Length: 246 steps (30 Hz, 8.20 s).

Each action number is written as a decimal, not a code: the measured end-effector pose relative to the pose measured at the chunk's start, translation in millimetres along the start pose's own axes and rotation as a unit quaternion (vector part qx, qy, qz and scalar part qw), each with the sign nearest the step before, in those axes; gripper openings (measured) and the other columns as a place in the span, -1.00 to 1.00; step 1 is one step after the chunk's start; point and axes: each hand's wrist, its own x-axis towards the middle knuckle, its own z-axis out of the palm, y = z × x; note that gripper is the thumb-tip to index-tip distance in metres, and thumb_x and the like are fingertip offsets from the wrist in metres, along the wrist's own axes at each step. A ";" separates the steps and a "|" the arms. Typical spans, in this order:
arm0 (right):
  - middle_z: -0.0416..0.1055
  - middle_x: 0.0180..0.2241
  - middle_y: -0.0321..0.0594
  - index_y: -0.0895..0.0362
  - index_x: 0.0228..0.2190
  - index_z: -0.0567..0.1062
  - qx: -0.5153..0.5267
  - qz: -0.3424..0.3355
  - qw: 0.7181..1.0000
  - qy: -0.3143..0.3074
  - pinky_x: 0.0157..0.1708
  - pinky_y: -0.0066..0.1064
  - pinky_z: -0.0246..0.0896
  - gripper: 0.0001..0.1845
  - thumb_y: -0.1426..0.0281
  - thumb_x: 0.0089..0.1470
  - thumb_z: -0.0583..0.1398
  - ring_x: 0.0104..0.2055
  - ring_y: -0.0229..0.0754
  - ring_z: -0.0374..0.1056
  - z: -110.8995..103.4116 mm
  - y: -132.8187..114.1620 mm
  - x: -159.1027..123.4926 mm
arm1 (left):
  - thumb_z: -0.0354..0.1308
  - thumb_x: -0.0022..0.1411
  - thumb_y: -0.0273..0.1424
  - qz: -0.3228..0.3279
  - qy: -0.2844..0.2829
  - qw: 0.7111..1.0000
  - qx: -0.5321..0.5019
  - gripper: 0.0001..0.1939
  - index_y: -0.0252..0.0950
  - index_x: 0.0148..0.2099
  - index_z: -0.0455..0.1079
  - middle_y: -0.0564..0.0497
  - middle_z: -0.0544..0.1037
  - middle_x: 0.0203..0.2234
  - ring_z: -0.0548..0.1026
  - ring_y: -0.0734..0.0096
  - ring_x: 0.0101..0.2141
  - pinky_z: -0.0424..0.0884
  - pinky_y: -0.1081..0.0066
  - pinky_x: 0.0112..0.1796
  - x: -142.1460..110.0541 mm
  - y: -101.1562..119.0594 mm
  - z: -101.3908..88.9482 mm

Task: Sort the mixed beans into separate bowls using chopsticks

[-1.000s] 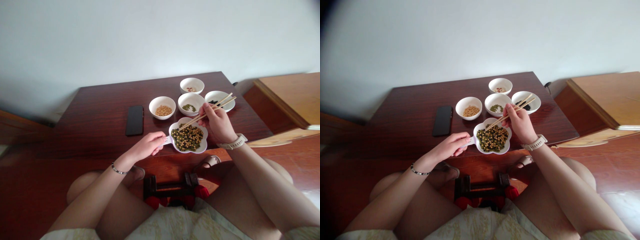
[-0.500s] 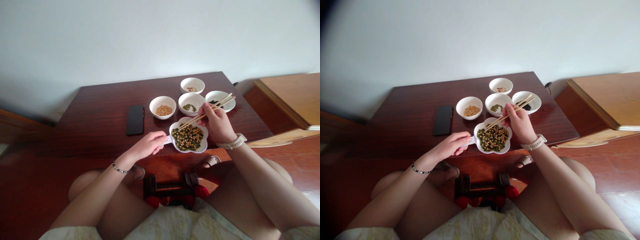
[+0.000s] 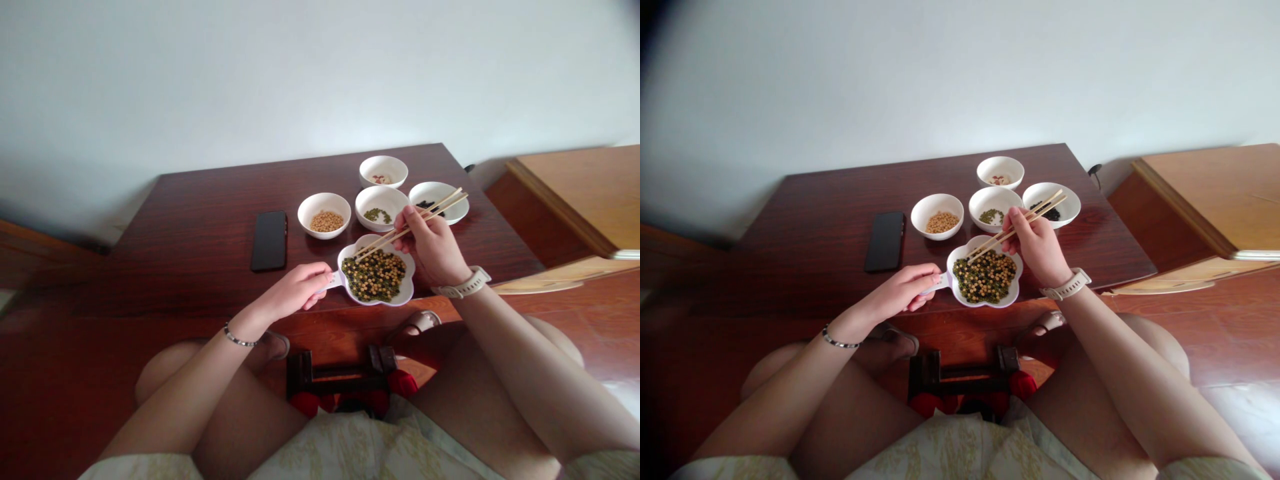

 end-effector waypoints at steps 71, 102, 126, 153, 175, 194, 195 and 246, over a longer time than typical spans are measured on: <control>0.57 -0.48 -0.27 0.00 -0.26 0.58 -0.004 -0.054 0.998 -0.015 -0.45 -0.38 0.45 -0.18 -0.50 0.50 0.40 -0.48 -0.21 0.52 55.9 -32.9 44.7 | 0.26 0.82 0.04 -0.034 -0.026 0.999 -0.021 -0.60 -0.16 0.00 0.51 0.06 0.68 -0.29 0.72 0.32 -0.33 0.23 0.36 -0.39 1.2 -4.5 -7.3; 0.62 -0.40 -0.24 -0.01 -0.20 0.61 -0.051 0.005 0.994 -0.101 -0.43 -0.36 0.54 -0.19 -0.50 0.59 0.32 -0.39 -0.16 0.65 91.4 -27.3 45.6 | 0.33 0.80 0.10 -0.076 -0.045 0.993 -0.073 -0.53 -0.13 -0.05 0.41 0.16 0.49 -0.32 0.42 0.37 -0.38 0.28 0.30 -0.25 -6.0 -3.9 -9.7; 0.65 -0.42 -0.24 0.00 -0.19 0.64 -0.066 0.008 0.994 -0.087 -0.43 -0.34 0.45 -0.25 -0.41 0.67 0.31 -0.45 -0.18 0.59 83.6 -30.5 41.6 | 0.38 0.72 0.15 -0.101 -0.023 0.993 -0.060 -0.45 -0.11 -0.15 0.35 0.13 0.48 -0.37 0.41 0.33 -0.39 0.28 0.27 -0.27 -7.8 10.0 -4.0; 0.66 -0.43 -0.24 -0.03 -0.22 0.61 -0.125 -0.036 0.988 -0.080 -0.38 -0.26 0.49 -0.24 -0.42 0.69 0.26 -0.44 -0.12 0.64 85.5 -36.1 37.3 | 0.36 0.77 0.03 -0.106 -0.064 0.990 -0.063 -0.59 -0.13 -0.05 0.40 0.13 0.48 -0.33 0.43 0.29 -0.34 0.30 0.29 -0.23 -8.8 19.1 -13.8; 0.63 -0.46 -0.27 -0.01 -0.21 0.62 -0.115 -0.034 0.991 -0.068 -0.42 -0.30 0.42 -0.24 -0.40 0.71 0.26 -0.48 -0.16 0.58 84.7 -35.8 36.5 | 0.40 0.74 0.06 -0.116 -0.068 0.989 -0.066 -0.54 -0.13 -0.06 0.37 0.13 0.49 -0.32 0.44 0.32 -0.34 0.28 0.31 -0.26 -9.4 20.3 -12.2; 0.65 -0.45 -0.25 0.01 -0.21 0.63 -0.084 -0.005 0.994 -0.066 -0.45 -0.37 0.44 -0.22 -0.42 0.67 0.29 -0.48 -0.18 0.60 84.1 -30.5 39.0 | 0.29 0.83 0.06 -0.087 -0.036 0.994 -0.064 -0.53 -0.13 -0.10 0.36 0.16 0.47 -0.37 0.40 0.35 -0.38 0.27 0.28 -0.24 -7.9 3.2 -5.1; 0.65 -0.45 -0.25 0.01 -0.21 0.64 -0.081 -0.006 0.994 -0.068 -0.45 -0.37 0.43 -0.23 -0.42 0.67 0.30 -0.48 -0.18 0.60 84.1 -30.3 39.2 | 0.31 0.82 0.06 -0.089 -0.033 0.993 -0.064 -0.53 -0.12 -0.11 0.36 0.16 0.46 -0.37 0.40 0.35 -0.38 0.27 0.28 -0.24 -7.9 3.5 -5.0; 0.67 -0.41 -0.24 -0.01 -0.20 0.62 -0.078 0.009 0.995 -0.060 -0.43 -0.36 0.51 -0.27 -0.38 0.68 0.31 -0.43 -0.15 0.65 88.9 -30.6 37.6 | 0.32 0.77 0.14 -0.103 -0.014 0.993 -0.057 -0.48 -0.11 -0.13 0.35 0.15 0.46 -0.38 0.38 0.34 -0.41 0.25 0.26 -0.25 -7.9 8.6 -1.5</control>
